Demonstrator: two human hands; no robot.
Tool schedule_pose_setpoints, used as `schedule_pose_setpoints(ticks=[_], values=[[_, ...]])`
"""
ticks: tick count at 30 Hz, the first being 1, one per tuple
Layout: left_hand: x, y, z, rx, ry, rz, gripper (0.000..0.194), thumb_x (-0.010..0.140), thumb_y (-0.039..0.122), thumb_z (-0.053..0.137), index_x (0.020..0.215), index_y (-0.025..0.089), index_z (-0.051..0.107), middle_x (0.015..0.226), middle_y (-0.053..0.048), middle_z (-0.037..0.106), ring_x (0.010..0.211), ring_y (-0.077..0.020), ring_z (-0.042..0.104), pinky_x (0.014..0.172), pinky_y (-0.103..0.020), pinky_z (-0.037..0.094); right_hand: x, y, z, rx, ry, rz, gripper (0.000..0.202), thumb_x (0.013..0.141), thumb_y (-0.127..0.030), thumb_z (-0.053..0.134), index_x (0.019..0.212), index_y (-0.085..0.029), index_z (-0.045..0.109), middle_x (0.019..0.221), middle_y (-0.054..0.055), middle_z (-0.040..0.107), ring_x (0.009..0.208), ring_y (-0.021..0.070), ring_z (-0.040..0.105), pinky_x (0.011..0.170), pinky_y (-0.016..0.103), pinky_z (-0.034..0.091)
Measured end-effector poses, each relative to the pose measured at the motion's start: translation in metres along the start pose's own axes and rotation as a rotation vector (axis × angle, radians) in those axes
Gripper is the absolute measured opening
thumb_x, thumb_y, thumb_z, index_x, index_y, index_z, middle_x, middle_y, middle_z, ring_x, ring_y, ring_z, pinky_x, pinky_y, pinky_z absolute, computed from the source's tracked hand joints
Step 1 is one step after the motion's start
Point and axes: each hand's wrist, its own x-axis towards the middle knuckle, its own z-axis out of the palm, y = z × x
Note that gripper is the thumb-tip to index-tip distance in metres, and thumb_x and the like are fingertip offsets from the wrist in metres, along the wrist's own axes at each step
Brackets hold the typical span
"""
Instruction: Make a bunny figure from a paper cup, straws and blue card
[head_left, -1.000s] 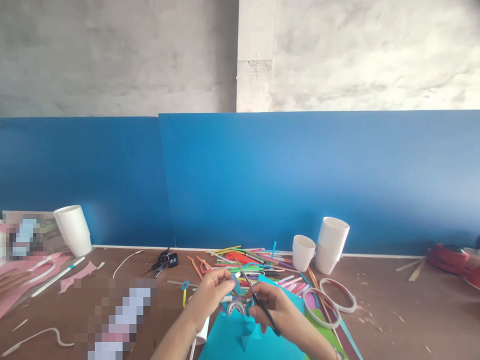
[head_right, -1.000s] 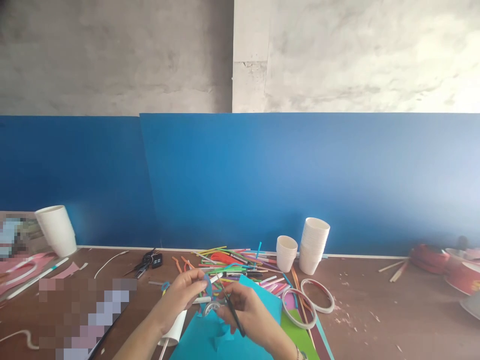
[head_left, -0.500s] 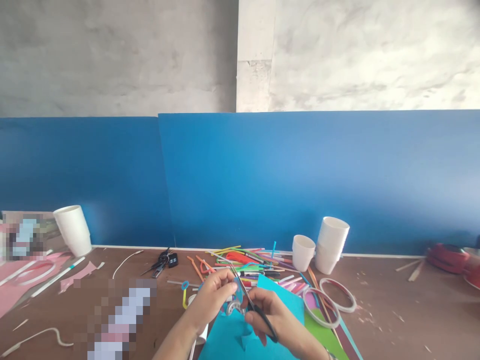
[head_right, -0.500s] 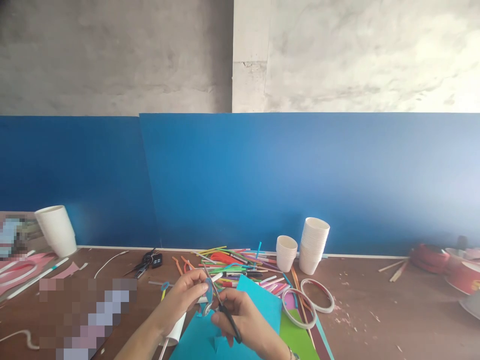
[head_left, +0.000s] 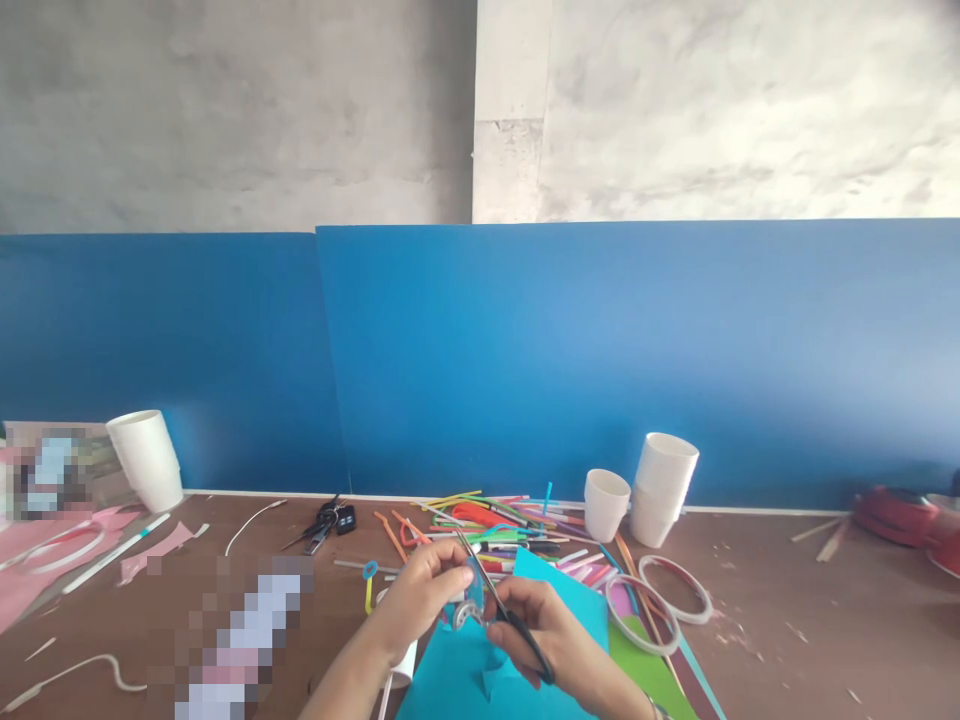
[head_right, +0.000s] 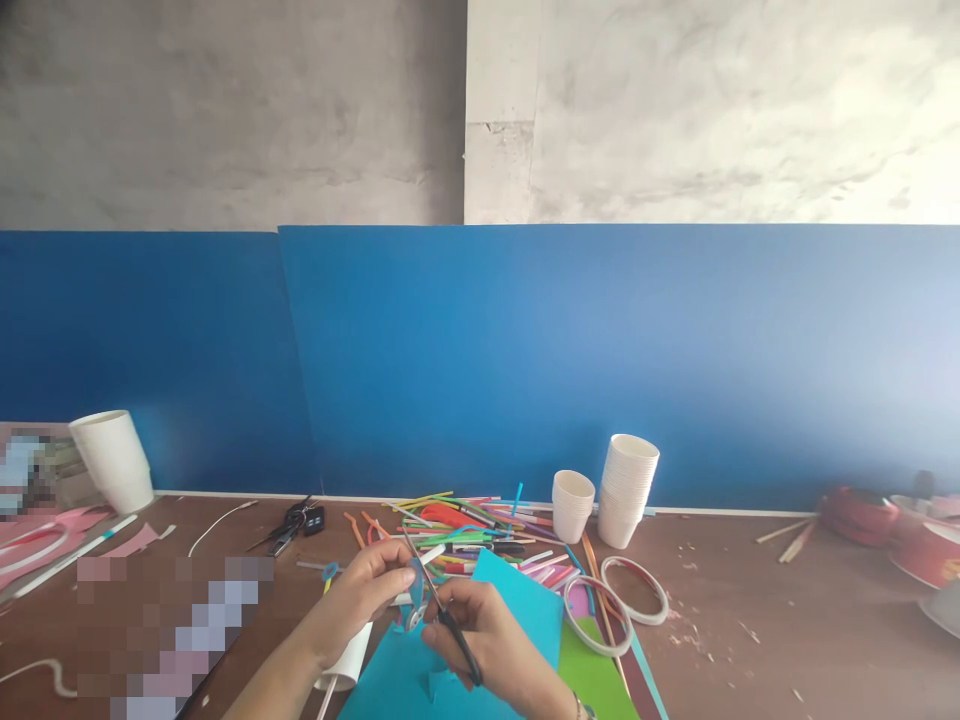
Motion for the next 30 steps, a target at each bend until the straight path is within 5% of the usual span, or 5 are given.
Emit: schedule_pose_setpoints(ticks=[11,16,19,25,30], values=[[-0.005,0.012,-0.004,-0.022,-0.041,-0.114,0.028,0.062,0.038,0.072,0.065,0.016,0.054,0.053,0.007,0.043,0.046,-0.0048,0.030,0.046,-0.021,0.020,-0.002,-0.004,-0.013,-0.234,0.024,0.122,0.025,0.072,-0.036,0.066,0.086,-0.018,0.056,0.044,-0.010,0.047,0.031,0.0057,0.037,0.032,0.017,0.029],[0.002,0.004,0.000,-0.240,0.081,-0.177,0.035,0.058,0.035,0.078,0.065,0.017,0.050,0.048,0.012,0.031,0.039,-0.0007,0.018,0.041,-0.019,0.005,-0.005,0.001,-0.032,-0.965,0.314,0.290,0.017,0.070,-0.025,0.064,0.083,-0.017,0.057,0.064,0.003,0.065,0.060,0.0211,0.064,0.051,0.027,0.042],[0.004,-0.003,0.010,-0.520,0.228,-0.222,0.026,0.064,0.025,0.075,0.078,0.016,0.055,0.061,0.004,0.054,0.041,-0.0014,0.036,0.038,-0.014,0.015,-0.007,0.009,-0.034,-1.268,0.343,0.396,0.018,0.068,-0.019,0.063,0.086,-0.014,0.062,0.083,0.015,0.071,0.083,0.0326,0.067,0.063,0.033,0.044],[0.002,-0.009,0.033,-0.765,0.399,-0.304,0.013,0.074,0.013,0.069,0.082,0.014,0.059,0.073,-0.004,0.066,0.058,-0.0094,0.061,0.049,-0.017,0.047,-0.008,0.020,-0.036,-1.225,0.292,0.392,0.029,0.065,-0.021,0.067,0.092,-0.014,0.062,0.096,0.017,0.069,0.096,0.0337,0.064,0.073,0.035,0.044],[0.001,-0.013,0.045,-0.871,0.477,-0.335,0.009,0.078,0.008,0.066,0.082,0.013,0.060,0.075,-0.004,0.065,0.062,-0.0099,0.063,0.056,-0.020,0.053,-0.011,0.024,-0.055,-1.001,0.145,0.481,0.055,0.053,-0.020,0.073,0.105,-0.016,0.056,0.071,0.002,0.067,0.050,0.0191,0.062,0.044,0.025,0.041]])
